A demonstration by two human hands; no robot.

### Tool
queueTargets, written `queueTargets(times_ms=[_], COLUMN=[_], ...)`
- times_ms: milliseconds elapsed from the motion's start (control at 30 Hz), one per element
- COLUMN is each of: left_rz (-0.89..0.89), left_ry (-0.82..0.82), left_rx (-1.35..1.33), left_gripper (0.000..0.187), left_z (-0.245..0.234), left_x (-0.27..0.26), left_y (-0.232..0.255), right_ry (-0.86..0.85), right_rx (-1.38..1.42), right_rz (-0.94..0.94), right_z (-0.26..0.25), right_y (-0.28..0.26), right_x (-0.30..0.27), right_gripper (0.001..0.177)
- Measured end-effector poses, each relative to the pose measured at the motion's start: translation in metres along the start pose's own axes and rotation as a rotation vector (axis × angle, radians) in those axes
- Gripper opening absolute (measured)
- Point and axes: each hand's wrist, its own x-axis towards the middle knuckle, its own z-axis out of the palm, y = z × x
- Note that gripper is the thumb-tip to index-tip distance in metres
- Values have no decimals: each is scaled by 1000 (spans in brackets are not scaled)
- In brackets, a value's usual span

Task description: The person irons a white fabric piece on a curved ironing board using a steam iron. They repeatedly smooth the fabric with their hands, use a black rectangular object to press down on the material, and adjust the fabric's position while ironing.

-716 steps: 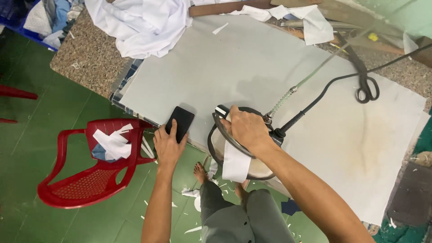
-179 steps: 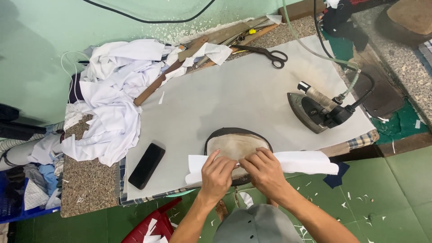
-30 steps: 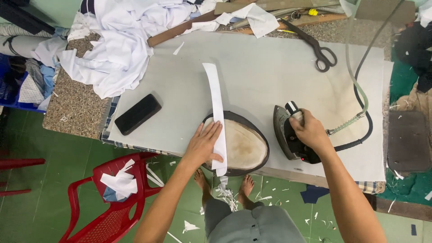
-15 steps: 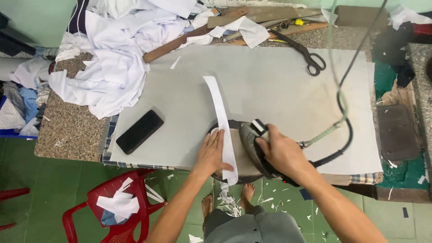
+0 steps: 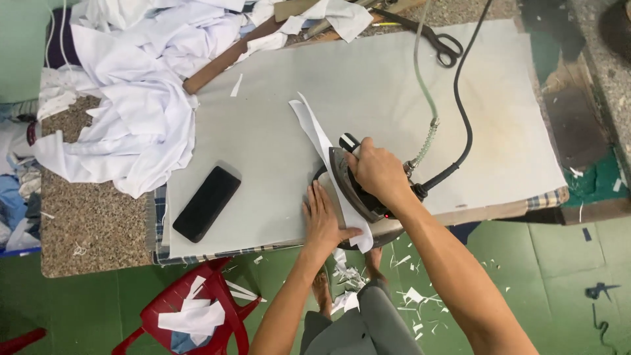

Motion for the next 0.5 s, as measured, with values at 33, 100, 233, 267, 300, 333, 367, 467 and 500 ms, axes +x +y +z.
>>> queueTargets(times_ms=[33, 100, 233, 267, 300, 333, 367, 467, 500], left_rz=[40, 107, 237, 239, 292, 345, 346, 374, 399], left_ry=[49, 88, 301, 299, 380, 464, 464, 488, 504], left_rx=[-3, -76, -260, -258, -297, -339, -338, -362, -343], left_gripper=[159, 158, 146, 146, 141, 135, 135, 139, 137], left_z=[7, 5, 19, 27, 35, 44, 44, 45, 45], left_x=[1, -4, -19, -19, -17, -16, -16, -13, -12], left_y=[-7, -11, -34, -41, -49, -57, -59, -61, -61], right_ry=[7, 19, 37, 38, 52, 66, 66, 73, 70], right_rx=[13, 24, 39, 42, 46, 48, 49, 86, 50], right_rz=[10, 32, 35, 37, 38, 38, 38, 44, 32], right_z=[3, 6, 9, 8, 8, 7, 8, 12, 15], right_y=[1, 1, 3, 3, 3, 2, 2, 4, 7], right_x=[-7, -15, -17, -18, -19, -20, -22, -22, -20], right_gripper=[42, 42, 44, 44, 45, 46, 46, 47, 47])
